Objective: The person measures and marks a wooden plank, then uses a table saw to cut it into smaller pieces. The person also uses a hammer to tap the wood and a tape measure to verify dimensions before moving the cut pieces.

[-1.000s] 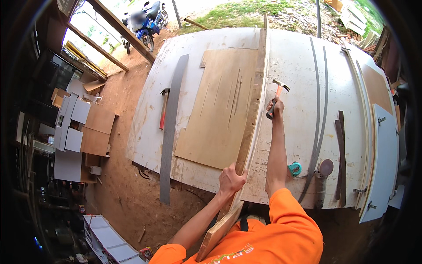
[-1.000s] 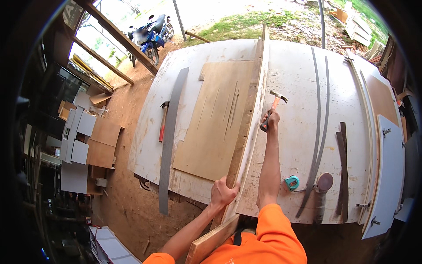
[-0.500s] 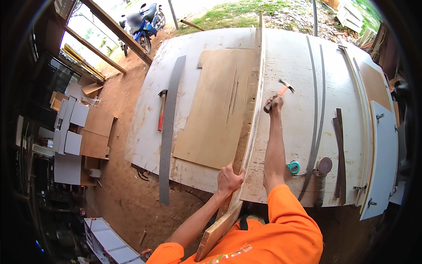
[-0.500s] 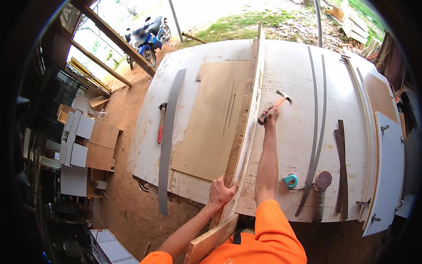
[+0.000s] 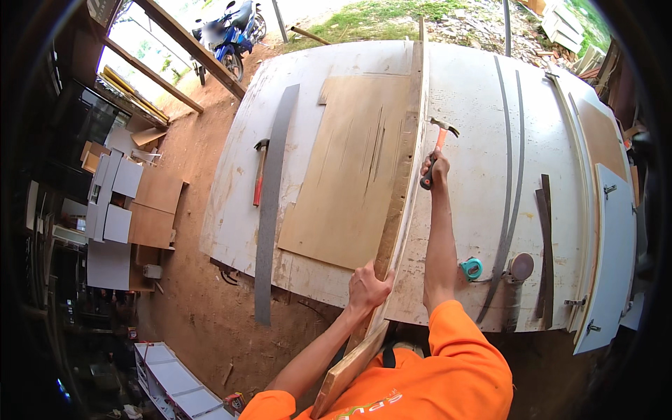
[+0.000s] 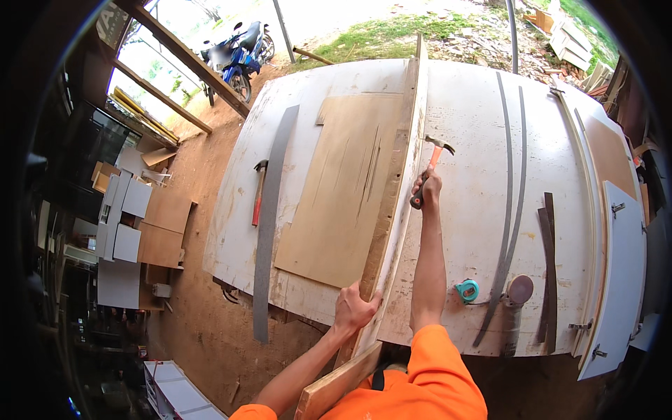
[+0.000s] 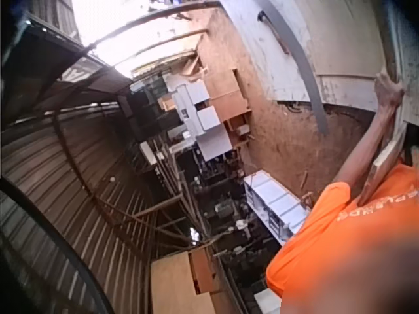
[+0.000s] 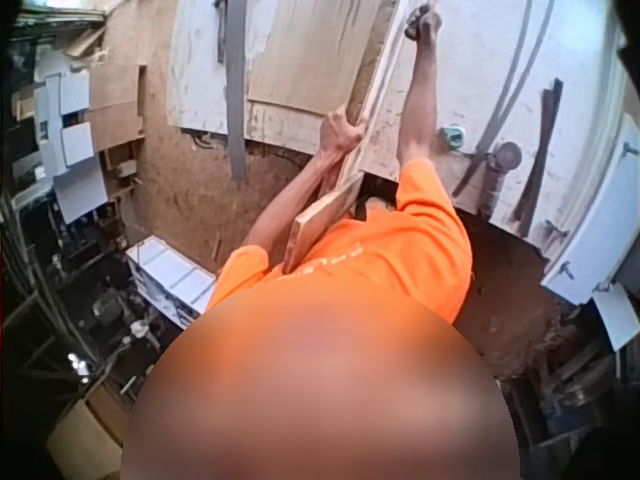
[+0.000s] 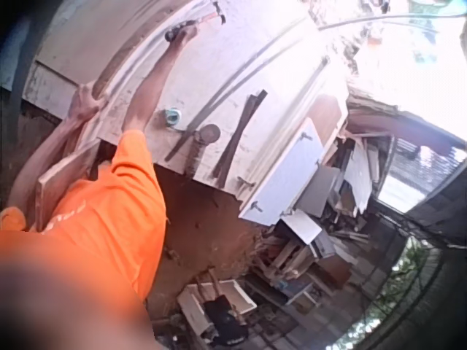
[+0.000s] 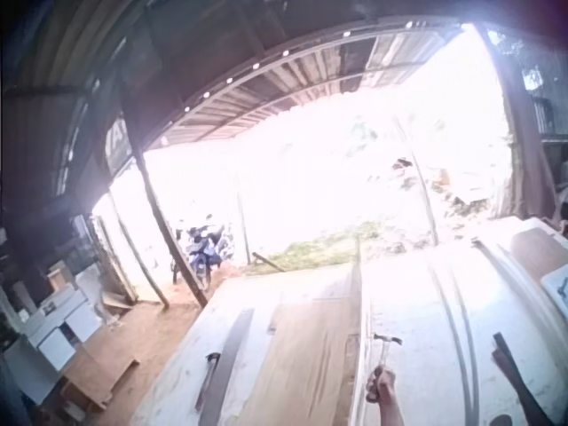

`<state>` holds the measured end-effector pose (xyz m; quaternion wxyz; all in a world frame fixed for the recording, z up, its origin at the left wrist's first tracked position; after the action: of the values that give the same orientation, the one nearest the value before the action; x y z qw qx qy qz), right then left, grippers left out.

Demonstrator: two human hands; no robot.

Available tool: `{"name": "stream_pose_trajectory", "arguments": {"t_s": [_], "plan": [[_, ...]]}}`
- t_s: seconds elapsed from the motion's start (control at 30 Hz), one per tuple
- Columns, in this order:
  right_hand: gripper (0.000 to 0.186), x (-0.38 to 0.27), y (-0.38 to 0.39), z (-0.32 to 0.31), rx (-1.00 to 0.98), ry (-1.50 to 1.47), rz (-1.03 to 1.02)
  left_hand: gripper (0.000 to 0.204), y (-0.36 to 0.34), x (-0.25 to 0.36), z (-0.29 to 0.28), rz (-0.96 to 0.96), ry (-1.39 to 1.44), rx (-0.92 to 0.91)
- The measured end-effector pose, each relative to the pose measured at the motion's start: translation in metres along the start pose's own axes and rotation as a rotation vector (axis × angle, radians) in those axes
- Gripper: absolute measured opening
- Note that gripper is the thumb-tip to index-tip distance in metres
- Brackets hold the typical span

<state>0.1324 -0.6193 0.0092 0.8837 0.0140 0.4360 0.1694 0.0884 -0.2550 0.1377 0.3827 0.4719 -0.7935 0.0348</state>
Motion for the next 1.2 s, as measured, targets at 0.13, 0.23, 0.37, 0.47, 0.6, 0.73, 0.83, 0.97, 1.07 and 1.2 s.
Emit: {"name": "stream_pose_trajectory", "arguments": {"t_s": [0.13,0.23,0.37,0.47,0.6,0.73,0.83,0.97,1.07,1.2], "plan": [[0.039,-0.002,-0.006,0.007,0.262,-0.137,-0.046,0.04,-0.001,-0.003,0.001,-0.038,-0.048,0.001],[0.039,0.0,-0.008,0.008,0.02,0.139,0.066,0.039,-0.003,-0.006,0.002,-0.011,-0.039,0.011],[0.04,-0.004,-0.013,-0.008,0.19,0.046,-0.043,0.038,-0.005,-0.009,0.004,0.008,0.005,0.017],[0.04,-0.005,-0.016,-0.012,0.105,0.064,0.012,0.047,-0.005,-0.009,0.005,-0.013,0.022,-0.024],[0.04,-0.01,-0.019,-0.012,-0.01,0.222,0.055,0.048,-0.006,-0.007,0.004,0.029,0.043,-0.012],[0.04,-0.014,-0.016,-0.011,0.196,0.017,-0.055,0.047,-0.003,-0.006,0.002,0.018,0.018,0.014],[0.04,-0.009,-0.018,-0.005,-0.119,0.332,0.069,0.043,-0.005,-0.005,0.001,-0.001,-0.011,-0.025],[0.038,-0.01,-0.022,-0.003,-0.066,0.216,0.045,0.042,-0.002,-0.004,-0.001,0.016,0.025,0.005],[0.037,-0.019,-0.023,-0.004,-0.149,0.341,0.139,0.049,-0.003,-0.004,-0.001,0.039,0.013,0.021],[0.039,-0.067,-0.016,-0.027,-0.054,0.424,0.055,0.042,-0.003,-0.007,0.001,-0.008,-0.032,0.013]]}}
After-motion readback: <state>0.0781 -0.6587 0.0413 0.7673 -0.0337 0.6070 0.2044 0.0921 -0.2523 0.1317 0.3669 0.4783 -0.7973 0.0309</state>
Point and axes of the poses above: each hand's wrist, its own y-axis away from the middle knuckle, its own z-axis out of the palm, x = y × z, the point moved 1 cm from there along -y, towards the middle knuckle, and after that the axes turned 14 degrees about -z, right-handed, at the moved point
